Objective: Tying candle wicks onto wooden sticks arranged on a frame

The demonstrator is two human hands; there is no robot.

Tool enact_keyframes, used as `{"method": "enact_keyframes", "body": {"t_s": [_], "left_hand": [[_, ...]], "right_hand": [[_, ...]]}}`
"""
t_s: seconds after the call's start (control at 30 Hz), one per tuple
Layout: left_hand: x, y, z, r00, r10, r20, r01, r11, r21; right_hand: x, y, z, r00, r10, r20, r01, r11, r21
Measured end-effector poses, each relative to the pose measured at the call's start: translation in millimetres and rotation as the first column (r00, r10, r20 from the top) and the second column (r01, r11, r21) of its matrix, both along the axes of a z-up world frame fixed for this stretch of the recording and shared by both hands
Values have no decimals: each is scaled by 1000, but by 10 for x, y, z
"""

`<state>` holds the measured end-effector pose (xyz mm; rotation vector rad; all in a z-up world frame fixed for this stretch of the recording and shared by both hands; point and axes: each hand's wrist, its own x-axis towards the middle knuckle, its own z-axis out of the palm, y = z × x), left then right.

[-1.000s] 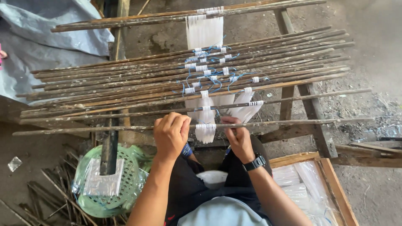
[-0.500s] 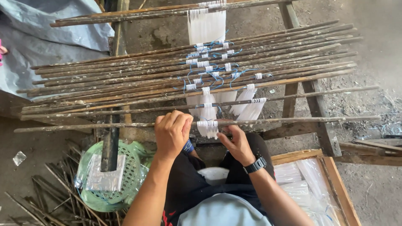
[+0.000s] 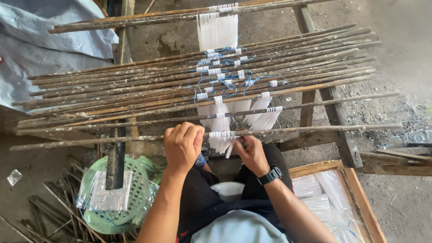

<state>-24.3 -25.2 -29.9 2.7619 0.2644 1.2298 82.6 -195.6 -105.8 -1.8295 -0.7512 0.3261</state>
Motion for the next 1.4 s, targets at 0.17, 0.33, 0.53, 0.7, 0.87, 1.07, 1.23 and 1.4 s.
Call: {"method": "enact_keyframes", "body": {"t_s": [0.17, 0.33, 0.53, 0.7, 0.87, 1.07, 1.23, 1.4], "left_hand": [[4, 6, 1, 1000, 2, -1, -2, 1000, 7], [21, -2, -14, 1000, -3, 7, 3, 1000, 16], [17, -4, -16, 1000, 14, 11, -14, 1000, 18], [17, -10, 13, 1000, 4, 12, -4, 1000, 17], [12, -12, 35, 1000, 6, 13, -7, 1000, 19], [16, -13, 28, 1000, 2, 10, -2, 1000, 17], [13, -14, 24, 1000, 7, 6, -7, 1000, 25], [16, -5, 0, 1000, 9, 7, -9, 1000, 19]], "right_hand": [[62, -143, 46, 986, -27, -163, 65, 971, 231], [55, -275, 1, 964, 51, -260, 31, 952, 304], [117, -230, -126, 938, 107, -331, 4, 948, 318], [114, -35, -5, 982, 43, -182, -40, 999, 20], [4, 125, 405, 996, 46, -77, -39, 995, 89], [100, 20, -103, 999, 54, 6, -54, 996, 64], [68, 107, -91, 995, 33, 99, -43, 994, 101], [82, 46, -293, 996, -46, 75, 39, 995, 95]]}}
